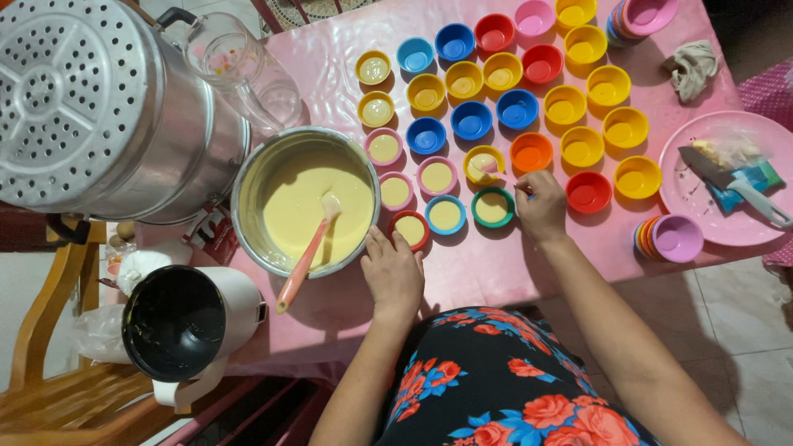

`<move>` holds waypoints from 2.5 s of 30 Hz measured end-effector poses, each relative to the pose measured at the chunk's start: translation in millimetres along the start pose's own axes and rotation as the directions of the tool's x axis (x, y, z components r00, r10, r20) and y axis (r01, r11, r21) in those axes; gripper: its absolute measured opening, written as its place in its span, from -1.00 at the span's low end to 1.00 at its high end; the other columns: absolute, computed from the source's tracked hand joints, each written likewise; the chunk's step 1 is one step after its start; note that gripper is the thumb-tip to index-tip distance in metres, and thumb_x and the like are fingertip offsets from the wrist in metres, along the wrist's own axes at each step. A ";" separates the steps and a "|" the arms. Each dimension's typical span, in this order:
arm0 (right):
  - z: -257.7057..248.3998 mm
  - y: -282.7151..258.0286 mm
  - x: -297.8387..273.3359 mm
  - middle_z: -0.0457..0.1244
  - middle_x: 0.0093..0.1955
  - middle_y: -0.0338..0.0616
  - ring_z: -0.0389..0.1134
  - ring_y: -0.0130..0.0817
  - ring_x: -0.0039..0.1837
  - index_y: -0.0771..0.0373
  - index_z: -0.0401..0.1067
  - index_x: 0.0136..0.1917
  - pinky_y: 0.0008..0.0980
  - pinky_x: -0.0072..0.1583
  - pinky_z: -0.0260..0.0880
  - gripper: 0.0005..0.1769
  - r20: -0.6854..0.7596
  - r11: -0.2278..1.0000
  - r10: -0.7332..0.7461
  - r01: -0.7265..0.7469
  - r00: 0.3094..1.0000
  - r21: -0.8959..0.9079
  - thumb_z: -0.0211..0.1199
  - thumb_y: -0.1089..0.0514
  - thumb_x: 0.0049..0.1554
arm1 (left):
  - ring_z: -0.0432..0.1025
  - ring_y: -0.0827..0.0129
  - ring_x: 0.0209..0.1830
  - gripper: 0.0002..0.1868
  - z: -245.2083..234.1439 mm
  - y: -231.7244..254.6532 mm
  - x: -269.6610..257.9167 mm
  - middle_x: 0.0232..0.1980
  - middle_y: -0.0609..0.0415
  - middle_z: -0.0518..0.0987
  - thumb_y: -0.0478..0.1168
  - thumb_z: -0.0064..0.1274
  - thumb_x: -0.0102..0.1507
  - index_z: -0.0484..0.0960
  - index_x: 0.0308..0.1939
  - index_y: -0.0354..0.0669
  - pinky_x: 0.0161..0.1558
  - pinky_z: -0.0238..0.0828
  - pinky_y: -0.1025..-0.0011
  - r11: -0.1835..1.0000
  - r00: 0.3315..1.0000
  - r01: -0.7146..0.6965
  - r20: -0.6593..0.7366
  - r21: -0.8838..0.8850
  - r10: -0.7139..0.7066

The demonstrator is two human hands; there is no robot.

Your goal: The person scoops yellow batter from a large metal bowl using a pink ladle and pours it into many small colorful bowls arranged on a pink tablecloth. The person repeats this action across multiple bowls, filling them one by one.

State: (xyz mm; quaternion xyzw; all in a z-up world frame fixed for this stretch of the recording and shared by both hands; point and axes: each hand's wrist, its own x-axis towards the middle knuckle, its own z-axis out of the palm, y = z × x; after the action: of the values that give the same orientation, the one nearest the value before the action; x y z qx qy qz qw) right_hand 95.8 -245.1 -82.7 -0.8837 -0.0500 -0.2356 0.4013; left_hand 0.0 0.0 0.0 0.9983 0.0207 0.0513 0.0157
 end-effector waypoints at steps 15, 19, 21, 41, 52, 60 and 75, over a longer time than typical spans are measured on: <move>-1.6 -6.1 -0.3 0.18 -0.31 -0.04 0.28 -0.16 -0.17 0.28 0.35 -0.30 -0.43 -0.23 0.41 -0.84 0.062 0.995 0.068 -0.073 0.996 0.074 0.22 0.46 -0.12 | 0.25 -0.14 0.11 -0.44 5.0 -0.4 -1.7 0.07 -0.43 0.38 0.01 0.15 -0.03 0.52 -0.07 -0.29 -0.25 0.19 0.19 1.000 0.999 -0.003 -0.040 0.015 0.004; -1.8 -3.4 2.4 0.17 -0.30 -0.08 0.27 -0.19 -0.16 0.24 0.38 -0.28 -0.46 -0.20 0.40 -0.86 0.031 0.990 0.081 -0.084 0.996 0.114 0.25 0.42 -0.09 | 0.25 -0.15 0.11 -0.44 3.2 -0.6 -1.4 0.08 -0.44 0.37 0.00 0.15 -0.03 0.52 -0.07 -0.30 -0.26 0.20 0.19 1.000 0.999 -0.011 -0.040 0.021 0.012; -1.7 -4.1 3.6 0.16 -0.33 -0.02 0.27 -0.11 -0.19 0.28 0.36 -0.29 -0.40 -0.22 0.41 -0.85 0.030 0.992 0.071 -0.074 0.997 0.107 0.26 0.44 -0.10 | 0.24 -0.15 0.12 -0.45 -0.1 -0.1 -0.8 0.08 -0.45 0.36 -0.01 0.13 -0.01 0.52 -0.07 -0.30 -0.25 0.19 0.21 1.000 1.000 -0.012 -0.014 0.009 0.012; 3.9 -8.5 2.1 0.22 -0.39 -0.15 0.24 -0.44 -0.31 0.21 0.35 -0.21 -0.52 -0.26 0.26 -0.90 0.120 0.769 0.554 -0.562 0.824 0.305 0.23 0.31 -0.02 | 0.23 -0.12 0.14 -0.46 0.0 -2.3 -1.3 0.10 -0.43 0.36 0.00 0.11 0.01 0.51 -0.05 -0.29 -0.24 0.20 0.20 0.999 1.000 -0.017 0.019 0.030 0.016; -2.2 -9.1 9.1 0.25 -0.27 -0.41 0.17 -0.68 -0.41 0.06 0.22 0.02 -0.86 -0.43 0.09 -0.77 0.508 0.126 0.768 -0.869 0.391 0.478 0.10 0.18 0.06 | 0.40 0.16 -0.24 -0.63 -26.4 -84.0 0.1 -0.23 0.03 0.51 -0.08 0.11 0.00 0.54 -0.15 -0.08 -0.27 0.29 0.19 0.991 0.967 0.132 -0.214 -0.031 -0.136; 2.2 -14.6 5.6 0.32 -0.16 -0.31 0.31 -0.55 -0.23 0.04 0.32 0.01 -0.63 -0.25 0.36 -0.78 0.776 -0.065 0.503 -0.879 0.381 0.473 0.06 0.26 0.08 | 0.39 0.10 -0.35 -0.73 -2.1 -142.3 -11.0 -0.37 0.05 0.43 -0.01 0.15 -0.02 0.52 -0.42 -0.08 -0.28 0.29 0.17 0.872 0.878 0.479 -0.043 0.103 -0.477; 112.0 -208.0 51.8 0.24 -0.34 -0.28 0.34 -0.19 -0.16 -0.04 0.45 -0.19 -0.23 -0.10 0.37 -0.83 0.758 0.907 -0.179 0.404 0.627 -0.119 0.14 0.15 -0.09 | 0.50 -0.02 -0.34 -0.72 -93.5 -162.0 -25.6 -0.44 -0.02 0.55 0.01 0.07 0.07 0.44 -0.26 0.01 -0.27 0.40 0.10 0.800 0.772 0.600 0.285 -0.028 -0.569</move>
State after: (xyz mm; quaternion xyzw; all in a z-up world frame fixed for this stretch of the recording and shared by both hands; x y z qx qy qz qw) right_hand 126.0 -28.3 20.1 -0.9297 -0.3164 0.0707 0.1749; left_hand -41.5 163.4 85.0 0.9372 0.3249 -0.0873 0.0920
